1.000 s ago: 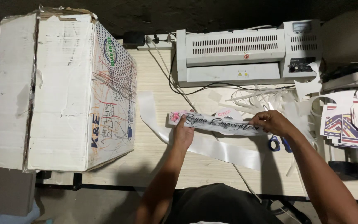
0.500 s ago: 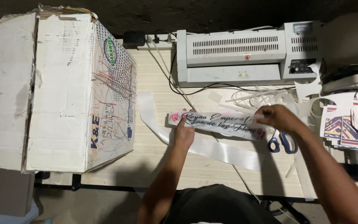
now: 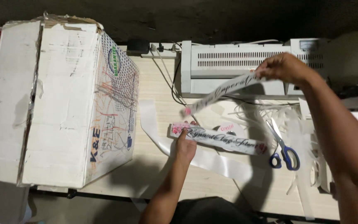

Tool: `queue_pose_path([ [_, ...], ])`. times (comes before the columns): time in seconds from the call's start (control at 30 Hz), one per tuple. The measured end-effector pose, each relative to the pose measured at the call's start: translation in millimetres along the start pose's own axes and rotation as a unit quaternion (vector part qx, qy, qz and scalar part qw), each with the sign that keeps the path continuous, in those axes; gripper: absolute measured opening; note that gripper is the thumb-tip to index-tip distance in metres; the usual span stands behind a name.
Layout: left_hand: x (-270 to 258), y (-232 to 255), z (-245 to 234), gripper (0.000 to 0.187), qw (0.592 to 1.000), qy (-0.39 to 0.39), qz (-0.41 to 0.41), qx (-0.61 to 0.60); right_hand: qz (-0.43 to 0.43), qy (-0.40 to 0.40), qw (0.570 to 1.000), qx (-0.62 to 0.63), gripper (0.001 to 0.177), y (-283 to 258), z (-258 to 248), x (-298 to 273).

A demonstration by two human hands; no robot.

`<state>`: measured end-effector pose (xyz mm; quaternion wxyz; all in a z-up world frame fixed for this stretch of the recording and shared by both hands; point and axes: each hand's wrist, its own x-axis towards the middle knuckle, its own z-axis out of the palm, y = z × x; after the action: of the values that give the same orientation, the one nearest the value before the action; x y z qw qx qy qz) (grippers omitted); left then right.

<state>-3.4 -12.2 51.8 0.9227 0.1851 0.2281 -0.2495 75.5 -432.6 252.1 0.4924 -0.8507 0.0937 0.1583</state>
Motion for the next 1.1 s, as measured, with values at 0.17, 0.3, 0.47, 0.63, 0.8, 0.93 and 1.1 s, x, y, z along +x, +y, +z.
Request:
queue_pose_path([
  [0.17, -4, -1, -4, 0.042, 1.000, 0.004, -0.003, -0.012, 0.079, 0.065, 0.969, -0.226, 0.018, -45, -17, 26],
  [0.3, 0, -3, -8, 0.041, 1.000, 0.007, 0.010, 0.020, -0.065, -0.017, 0.970, -0.233, 0.024, -139, -5, 14],
  [0.47, -5, -2, 6, 0.043, 0.999, 0.001, 0.008, 0.041, -0.219, -0.081, 0.965, -0.116, 0.022, -245, 7, -8],
  [0.63, -4, -1, 5, 0.043, 0.998, 0.037, 0.004, 0.045, -0.242, -0.048, 0.965, 0.087, 0.020, -278, -4, -30],
  [0.8, -6, 1, 10, 0.040, 0.999, 0.040, 0.005, 0.034, -0.145, 0.010, 0.989, 0.032, 0.017, -162, -42, -3],
  [0.93, -4, -3, 10, 0.038, 0.998, 0.056, 0.000, 0.028, 0.001, 0.066, 0.998, -0.012, 0.016, -65, -50, 10],
  [1.1, -5, -1, 12, 0.037, 0.998, 0.043, 0.010, 0.035, 0.058, 0.102, 0.993, -0.022, 0.016, 15, -58, 22],
])
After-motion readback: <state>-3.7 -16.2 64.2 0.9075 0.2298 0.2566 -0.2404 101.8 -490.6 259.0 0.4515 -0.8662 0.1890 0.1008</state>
